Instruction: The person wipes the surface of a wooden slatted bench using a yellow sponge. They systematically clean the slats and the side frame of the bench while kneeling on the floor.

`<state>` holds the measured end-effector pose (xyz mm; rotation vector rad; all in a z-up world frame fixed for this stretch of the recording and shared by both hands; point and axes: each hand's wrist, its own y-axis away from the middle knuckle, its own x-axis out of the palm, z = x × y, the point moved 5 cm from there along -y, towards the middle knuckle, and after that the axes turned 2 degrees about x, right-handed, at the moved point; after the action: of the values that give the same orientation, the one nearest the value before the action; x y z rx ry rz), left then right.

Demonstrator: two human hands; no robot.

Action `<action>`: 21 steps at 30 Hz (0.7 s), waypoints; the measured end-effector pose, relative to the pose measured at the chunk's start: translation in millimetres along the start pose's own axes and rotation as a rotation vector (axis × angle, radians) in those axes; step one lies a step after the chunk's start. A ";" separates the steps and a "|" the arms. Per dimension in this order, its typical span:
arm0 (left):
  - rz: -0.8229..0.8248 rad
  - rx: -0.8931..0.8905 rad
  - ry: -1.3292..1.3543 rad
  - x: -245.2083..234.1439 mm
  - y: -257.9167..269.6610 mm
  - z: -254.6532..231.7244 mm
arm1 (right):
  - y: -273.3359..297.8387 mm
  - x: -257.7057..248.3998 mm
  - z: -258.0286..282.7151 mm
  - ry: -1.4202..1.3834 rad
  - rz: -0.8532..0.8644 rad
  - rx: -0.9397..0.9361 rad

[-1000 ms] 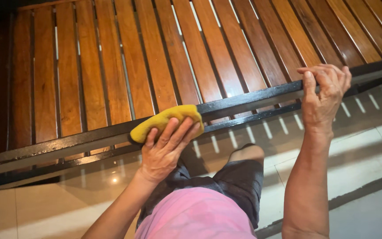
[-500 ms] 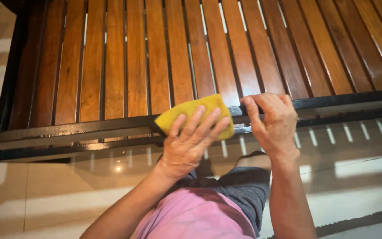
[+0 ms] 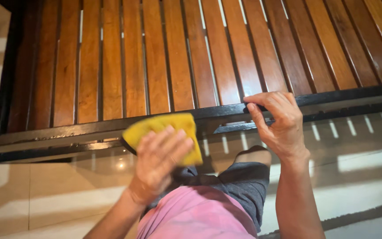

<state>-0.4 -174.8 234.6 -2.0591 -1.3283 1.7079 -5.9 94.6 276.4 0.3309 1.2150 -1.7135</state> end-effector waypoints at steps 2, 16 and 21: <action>0.016 0.059 0.147 12.8 6.0 -14.1 | 7.8 -4.4 -5.0 -0.118 -0.032 0.009; 0.221 0.006 0.202 260.5 -27.7 0.0 | 204.4 67.8 -266.4 -0.072 -0.553 0.706; 0.688 -0.498 0.179 318.4 -31.2 30.2 | 218.9 106.9 -279.3 0.347 -0.260 0.693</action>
<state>-56.2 53.9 15.8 -3.1548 -1.1430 1.4137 39.1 263.0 -50.7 0.9492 0.8820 -2.3508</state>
